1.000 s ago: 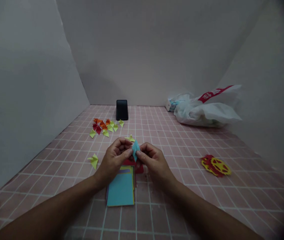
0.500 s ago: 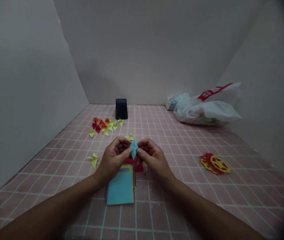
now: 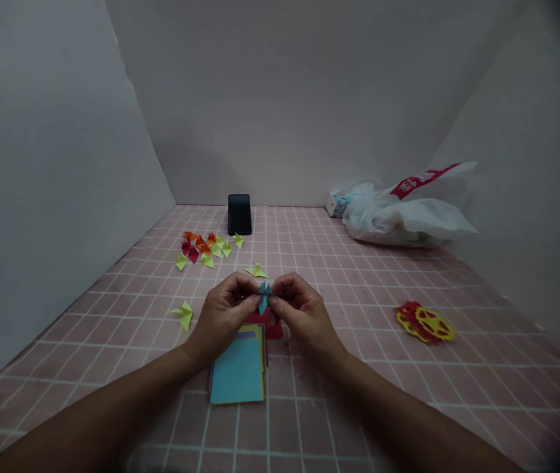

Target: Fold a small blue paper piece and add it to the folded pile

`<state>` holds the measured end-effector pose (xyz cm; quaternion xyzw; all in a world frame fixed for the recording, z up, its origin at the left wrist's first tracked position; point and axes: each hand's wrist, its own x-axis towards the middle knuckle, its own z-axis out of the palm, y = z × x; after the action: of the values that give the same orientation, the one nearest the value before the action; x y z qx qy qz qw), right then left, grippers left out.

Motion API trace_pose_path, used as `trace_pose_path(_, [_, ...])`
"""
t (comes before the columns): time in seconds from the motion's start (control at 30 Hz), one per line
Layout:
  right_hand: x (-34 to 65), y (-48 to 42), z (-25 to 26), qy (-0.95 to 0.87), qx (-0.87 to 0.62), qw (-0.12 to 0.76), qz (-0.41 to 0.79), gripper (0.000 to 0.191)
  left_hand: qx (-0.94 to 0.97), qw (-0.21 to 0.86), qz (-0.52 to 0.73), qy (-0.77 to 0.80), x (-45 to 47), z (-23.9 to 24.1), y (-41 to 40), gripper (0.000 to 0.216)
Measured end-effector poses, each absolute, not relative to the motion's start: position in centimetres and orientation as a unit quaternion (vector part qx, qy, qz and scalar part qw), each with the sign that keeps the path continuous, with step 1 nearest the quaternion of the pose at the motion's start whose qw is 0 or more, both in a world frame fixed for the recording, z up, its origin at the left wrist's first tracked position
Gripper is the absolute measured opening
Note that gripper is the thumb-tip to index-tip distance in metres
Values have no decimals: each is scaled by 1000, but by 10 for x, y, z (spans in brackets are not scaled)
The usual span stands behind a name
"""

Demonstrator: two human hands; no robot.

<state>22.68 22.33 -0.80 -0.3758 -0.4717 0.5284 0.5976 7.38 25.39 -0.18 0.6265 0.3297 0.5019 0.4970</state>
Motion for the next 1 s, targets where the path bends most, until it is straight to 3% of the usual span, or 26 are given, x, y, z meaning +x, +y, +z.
trace_pose_path(0.63, [230, 223, -11, -480, -348, 576, 563, 21, 550, 596, 492, 316, 71, -14, 260, 14])
trace_pose_path(1.0, [229, 225, -11, -467, -378, 576, 555, 21, 606, 541, 489, 319, 71, -2, 252, 13])
